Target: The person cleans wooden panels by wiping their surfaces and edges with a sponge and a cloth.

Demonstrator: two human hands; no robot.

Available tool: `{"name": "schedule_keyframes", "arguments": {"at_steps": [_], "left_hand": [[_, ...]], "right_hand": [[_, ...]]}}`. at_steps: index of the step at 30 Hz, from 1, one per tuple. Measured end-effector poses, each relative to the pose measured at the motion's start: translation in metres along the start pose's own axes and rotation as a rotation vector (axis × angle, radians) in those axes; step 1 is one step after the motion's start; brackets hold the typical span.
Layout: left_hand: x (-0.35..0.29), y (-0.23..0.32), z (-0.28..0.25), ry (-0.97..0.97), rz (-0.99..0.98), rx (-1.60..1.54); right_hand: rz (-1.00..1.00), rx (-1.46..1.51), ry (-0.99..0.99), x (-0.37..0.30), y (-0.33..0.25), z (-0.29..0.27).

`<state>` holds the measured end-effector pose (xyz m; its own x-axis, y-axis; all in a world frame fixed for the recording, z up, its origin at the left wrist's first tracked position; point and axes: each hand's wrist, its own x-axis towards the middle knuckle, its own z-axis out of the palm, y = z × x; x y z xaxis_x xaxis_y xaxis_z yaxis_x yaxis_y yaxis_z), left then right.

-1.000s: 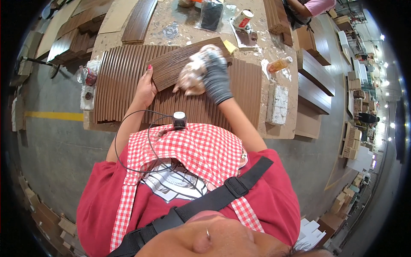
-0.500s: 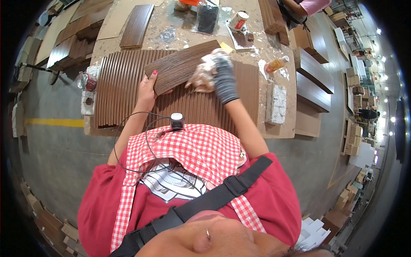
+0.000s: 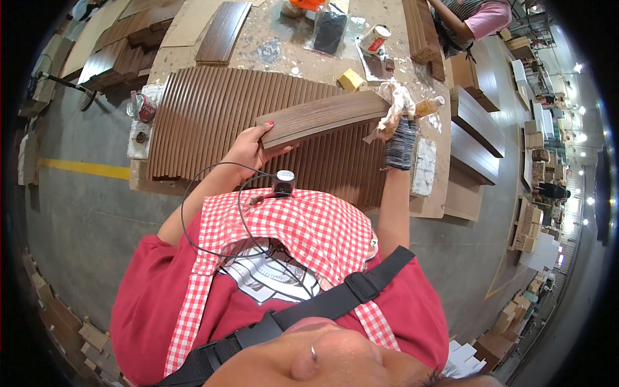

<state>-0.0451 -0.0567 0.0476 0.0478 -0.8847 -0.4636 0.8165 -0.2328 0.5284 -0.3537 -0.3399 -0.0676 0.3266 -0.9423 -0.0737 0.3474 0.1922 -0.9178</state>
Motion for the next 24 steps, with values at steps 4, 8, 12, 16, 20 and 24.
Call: {"name": "schedule_keyframes", "arguments": {"at_steps": [4, 8, 12, 16, 20, 24], "left_hand": [[0.000, 0.008, -0.013, -0.005, -0.091, -0.189], [0.009, 0.013, -0.016, -0.061, -0.169, -0.288], [-0.005, 0.038, -0.033, -0.118, -0.258, 0.004], [-0.026, 0.053, -0.038, 0.077, -0.084, 0.736], [-0.002, 0.034, -0.032, 0.100, 0.652, 1.281], [0.030, 0.013, -0.042, 0.006, 0.566, 1.015]], "right_hand": [[-0.100, -0.541, 0.263, -0.037, -0.041, 0.111], [-0.228, -0.789, 0.270, -0.007, -0.032, 0.095], [-0.441, -1.102, 0.269, 0.007, -0.037, 0.123], [-0.519, -1.274, 0.360, 0.001, -0.047, 0.155], [-0.427, -0.977, 0.254, -0.005, -0.067, 0.181], [-1.136, -1.191, 0.085, 0.001, -0.084, 0.181]]}}
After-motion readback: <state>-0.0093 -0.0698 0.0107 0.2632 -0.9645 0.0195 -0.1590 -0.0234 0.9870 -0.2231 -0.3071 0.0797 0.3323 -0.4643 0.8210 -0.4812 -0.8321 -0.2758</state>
